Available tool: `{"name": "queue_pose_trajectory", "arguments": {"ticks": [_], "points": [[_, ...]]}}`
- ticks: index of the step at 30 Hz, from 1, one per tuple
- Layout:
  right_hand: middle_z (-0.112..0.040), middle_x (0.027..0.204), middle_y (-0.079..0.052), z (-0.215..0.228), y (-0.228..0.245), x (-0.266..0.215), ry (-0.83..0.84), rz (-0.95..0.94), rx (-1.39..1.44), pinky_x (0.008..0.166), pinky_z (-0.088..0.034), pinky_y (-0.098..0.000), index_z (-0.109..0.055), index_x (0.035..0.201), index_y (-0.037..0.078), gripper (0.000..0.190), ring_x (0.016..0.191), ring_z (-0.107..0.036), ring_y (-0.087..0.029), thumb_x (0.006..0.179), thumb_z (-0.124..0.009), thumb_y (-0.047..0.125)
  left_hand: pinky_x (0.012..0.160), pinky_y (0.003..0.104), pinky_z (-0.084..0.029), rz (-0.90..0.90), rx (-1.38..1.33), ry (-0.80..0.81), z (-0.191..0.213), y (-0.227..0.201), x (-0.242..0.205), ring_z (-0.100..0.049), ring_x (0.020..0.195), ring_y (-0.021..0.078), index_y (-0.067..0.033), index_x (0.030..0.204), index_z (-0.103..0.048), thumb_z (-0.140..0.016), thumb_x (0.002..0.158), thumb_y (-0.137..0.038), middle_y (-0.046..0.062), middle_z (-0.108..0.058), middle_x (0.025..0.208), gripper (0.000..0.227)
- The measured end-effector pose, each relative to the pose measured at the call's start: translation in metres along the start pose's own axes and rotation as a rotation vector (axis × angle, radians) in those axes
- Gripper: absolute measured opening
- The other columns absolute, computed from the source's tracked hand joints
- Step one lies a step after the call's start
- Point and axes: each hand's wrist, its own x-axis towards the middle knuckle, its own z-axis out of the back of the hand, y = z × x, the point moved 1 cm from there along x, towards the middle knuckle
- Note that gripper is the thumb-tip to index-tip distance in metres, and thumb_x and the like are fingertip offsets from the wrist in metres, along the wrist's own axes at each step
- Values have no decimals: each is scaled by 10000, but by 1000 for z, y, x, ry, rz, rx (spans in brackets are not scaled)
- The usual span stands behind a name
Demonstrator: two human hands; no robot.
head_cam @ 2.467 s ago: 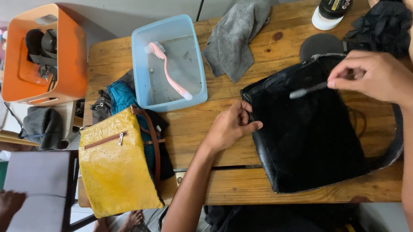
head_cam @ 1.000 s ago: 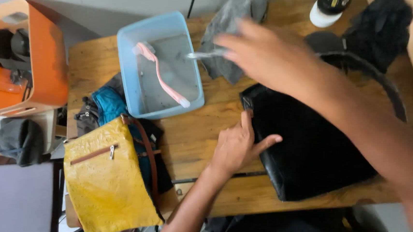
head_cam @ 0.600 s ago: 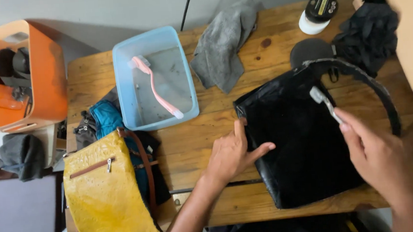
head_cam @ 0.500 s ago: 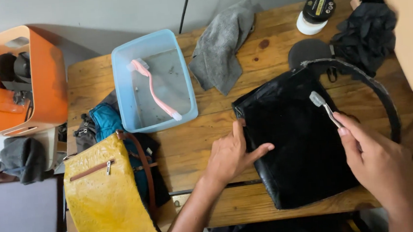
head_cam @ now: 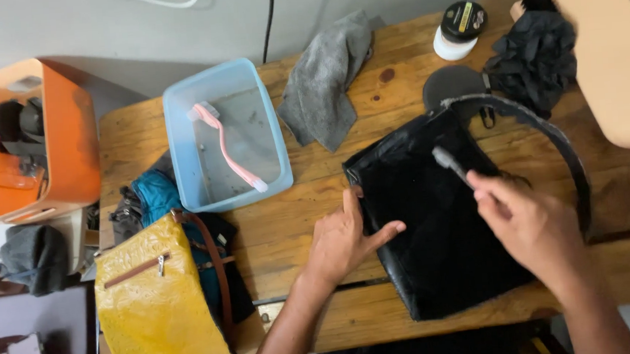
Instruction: The person scrubs the interior lining of a black bag using a toothbrush. They repeatedly dip the brush into a container of water and continue cleaning the inside of the bag.
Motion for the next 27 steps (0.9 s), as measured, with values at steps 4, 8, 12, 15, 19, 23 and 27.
{"name": "queue_pose_trajectory", "arguments": {"ticks": [4, 8, 12, 15, 19, 23, 27], "points": [[-786, 947, 56, -7, -19, 7, -47, -29, -59, 426, -474, -269, -769, 1218, 245, 178, 569, -654, -106, 1067, -680, 208, 439, 413, -496, 38, -42, 49, 7, -4, 3, -656, 485, 274, -71, 1237, -452, -596, 831, -758, 17, -606, 576, 811], [-791, 1087, 110, -13, 1, 7, -97, 9, -85, 485, -486, -382, -721, 1002, 296, 71, 624, -702, -218, 985, -680, 240, 504, 496, -531, 43, -15, 25, 0, -1, 2, -715, 617, 383, -91, 1247, -451, -615, 807, -778, 107, -703, 683, 832], [-779, 890, 31, -13, -1, 11, -64, -60, -57, 503, -496, -392, -753, 1093, 290, 137, 690, -723, -188, 994, -668, 249, 530, 480, -537, 70, -37, 87, 2, -2, 1, -701, 585, 354, -69, 1282, -441, -602, 831, -767, 78, -672, 633, 847], [-792, 934, 52, -16, 4, 7, 15, -111, -20, 569, -543, -433, -730, 1126, 323, 183, 744, -753, -214, 968, -645, 290, 504, 451, -528, 62, -46, 81, 5, -2, 1, -690, 542, 311, -73, 1276, -434, -611, 838, -761, 36, -641, 590, 834], [-798, 870, 55, -8, 0, 12, 72, -184, 16, 555, -520, -406, -743, 1153, 371, 226, 713, -753, -237, 980, -599, 355, 489, 458, -524, 38, -16, 50, 2, 0, -1, -695, 543, 321, -69, 1273, -436, -614, 845, -765, 28, -627, 565, 836], [-802, 946, 62, -9, 4, 8, 51, -108, 23, 513, -505, -389, -725, 1093, 331, 177, 620, -727, -233, 969, -601, 302, 532, 470, -529, 84, -56, 99, 4, -1, 1, -707, 585, 341, -96, 1271, -418, -615, 840, -770, 37, -637, 591, 825], [-779, 875, 21, -9, -1, 9, 76, -191, -12, 561, -540, -406, -732, 1203, 354, 270, 686, -738, -227, 982, -578, 363, 487, 453, -520, 56, -44, 72, 2, 0, 0, -696, 552, 317, -91, 1274, -427, -643, 839, -760, 28, -628, 593, 826]]}}
